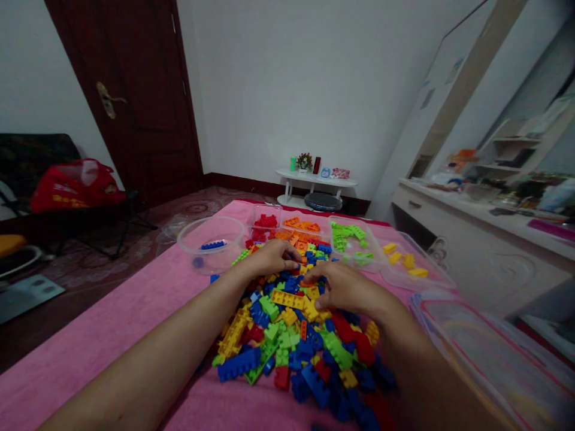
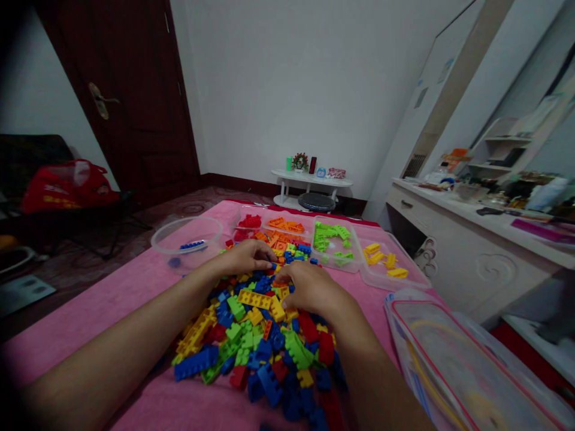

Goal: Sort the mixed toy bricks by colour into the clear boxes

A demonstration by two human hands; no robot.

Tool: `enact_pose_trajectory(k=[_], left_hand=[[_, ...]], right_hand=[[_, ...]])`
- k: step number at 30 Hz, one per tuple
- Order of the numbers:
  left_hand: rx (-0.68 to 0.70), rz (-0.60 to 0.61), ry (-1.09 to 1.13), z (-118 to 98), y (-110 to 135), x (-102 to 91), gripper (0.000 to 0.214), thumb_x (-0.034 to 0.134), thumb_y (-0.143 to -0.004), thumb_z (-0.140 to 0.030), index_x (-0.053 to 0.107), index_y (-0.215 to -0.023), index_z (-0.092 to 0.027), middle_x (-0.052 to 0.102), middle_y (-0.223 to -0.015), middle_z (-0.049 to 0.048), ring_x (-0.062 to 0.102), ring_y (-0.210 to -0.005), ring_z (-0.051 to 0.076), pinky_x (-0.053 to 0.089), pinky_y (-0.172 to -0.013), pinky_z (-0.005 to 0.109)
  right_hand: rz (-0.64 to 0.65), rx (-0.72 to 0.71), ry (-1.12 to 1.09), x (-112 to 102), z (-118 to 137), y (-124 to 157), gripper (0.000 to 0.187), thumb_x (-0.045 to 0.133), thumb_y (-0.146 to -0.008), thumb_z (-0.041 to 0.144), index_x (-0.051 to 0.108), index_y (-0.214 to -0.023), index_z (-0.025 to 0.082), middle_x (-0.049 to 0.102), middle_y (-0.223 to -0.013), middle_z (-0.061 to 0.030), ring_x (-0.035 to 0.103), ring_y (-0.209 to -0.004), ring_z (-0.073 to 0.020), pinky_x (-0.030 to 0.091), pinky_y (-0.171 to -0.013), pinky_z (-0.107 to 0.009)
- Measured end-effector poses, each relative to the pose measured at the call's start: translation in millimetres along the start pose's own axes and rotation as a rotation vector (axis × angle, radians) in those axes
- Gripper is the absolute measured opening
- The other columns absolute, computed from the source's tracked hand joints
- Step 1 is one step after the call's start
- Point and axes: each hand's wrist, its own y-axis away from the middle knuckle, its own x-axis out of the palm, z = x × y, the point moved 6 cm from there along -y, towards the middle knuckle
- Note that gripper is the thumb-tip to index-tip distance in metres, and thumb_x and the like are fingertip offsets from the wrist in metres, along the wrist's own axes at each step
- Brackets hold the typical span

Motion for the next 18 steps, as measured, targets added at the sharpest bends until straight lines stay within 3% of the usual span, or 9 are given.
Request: enact_pose_trajectory(k=[4, 7, 9, 13, 15, 18], left_hand=[[-0.003, -0.029, -0.04, -9, 0, -5.7, 0.019, 0.068, -0.066, -0.02, 0.075, -0.083, -0.017, 0.071, -0.071, 0.0045, 0.061, -0.059, 0.015, 0.044, -0.053, 0.019], [0.008, -0.034, -0.154, -23, 4, -14.8, 0.015, 0.068, -0.064, -0.017, 0.075, -0.077, -0.017, 0.07, -0.069, 0.0047, 0.061, -0.06, 0.016, 0.043, -0.053, 0.021], [0.038, 0.069, -0.204, -32, 9, -14.0, 0.018, 0.072, -0.061, -0.018, 0.075, -0.078, -0.019, 0.07, -0.071, 0.0035, 0.06, -0.059, 0.016, 0.042, -0.052, 0.021], [0.109, 0.329, -0.258, -45, 23, 0.2, 0.038, 0.076, -0.055, -0.017, 0.075, -0.092, -0.027, 0.071, -0.077, 0.0, 0.06, -0.059, 0.016, 0.041, -0.051, 0.02], [0.152, 0.325, -0.347, -48, 25, 4.2, 0.042, 0.076, -0.054, -0.015, 0.074, -0.094, -0.03, 0.071, -0.077, -0.0006, 0.059, -0.058, 0.016, 0.039, -0.05, 0.02], [0.173, 0.279, -0.483, -48, 23, 8.3, 0.038, 0.075, -0.056, -0.02, 0.075, -0.092, -0.029, 0.071, -0.074, 0.0005, 0.057, -0.057, 0.016, 0.035, -0.048, 0.02]], right_hand=[[0.022, 0.067, 0.067, 0, -7, 0, 0.054, 0.078, -0.054, 0.026, 0.067, -0.107, 0.027, 0.068, -0.103, -0.0029, 0.062, -0.092, -0.0233, 0.046, -0.075, -0.029], [-0.029, 0.105, 0.051, -7, -13, -1, 0.04, 0.073, -0.062, 0.029, 0.068, -0.101, 0.024, 0.069, -0.092, -0.0024, 0.062, -0.084, -0.0212, 0.046, -0.071, -0.029], [-0.084, 0.132, 0.073, -11, -17, -1, 0.038, 0.071, -0.065, 0.028, 0.068, -0.102, 0.023, 0.068, -0.098, -0.004, 0.062, -0.089, -0.0227, 0.046, -0.077, -0.031], [-0.023, 0.089, 0.064, 1, -24, -2, 0.069, 0.076, -0.058, 0.026, 0.057, -0.124, 0.022, 0.058, -0.125, -0.008, 0.053, -0.113, -0.027, 0.04, -0.095, -0.036], [0.026, 0.075, 0.006, 8, -29, -3, 0.073, 0.077, -0.057, 0.026, 0.054, -0.127, 0.021, 0.056, -0.127, -0.0082, 0.052, -0.115, -0.026, 0.039, -0.097, -0.036], [-0.007, 0.088, -0.045, 8, -34, -5, 0.061, 0.074, -0.059, 0.023, 0.06, -0.118, 0.02, 0.061, -0.12, -0.0073, 0.055, -0.109, -0.0238, 0.042, -0.092, -0.033]])
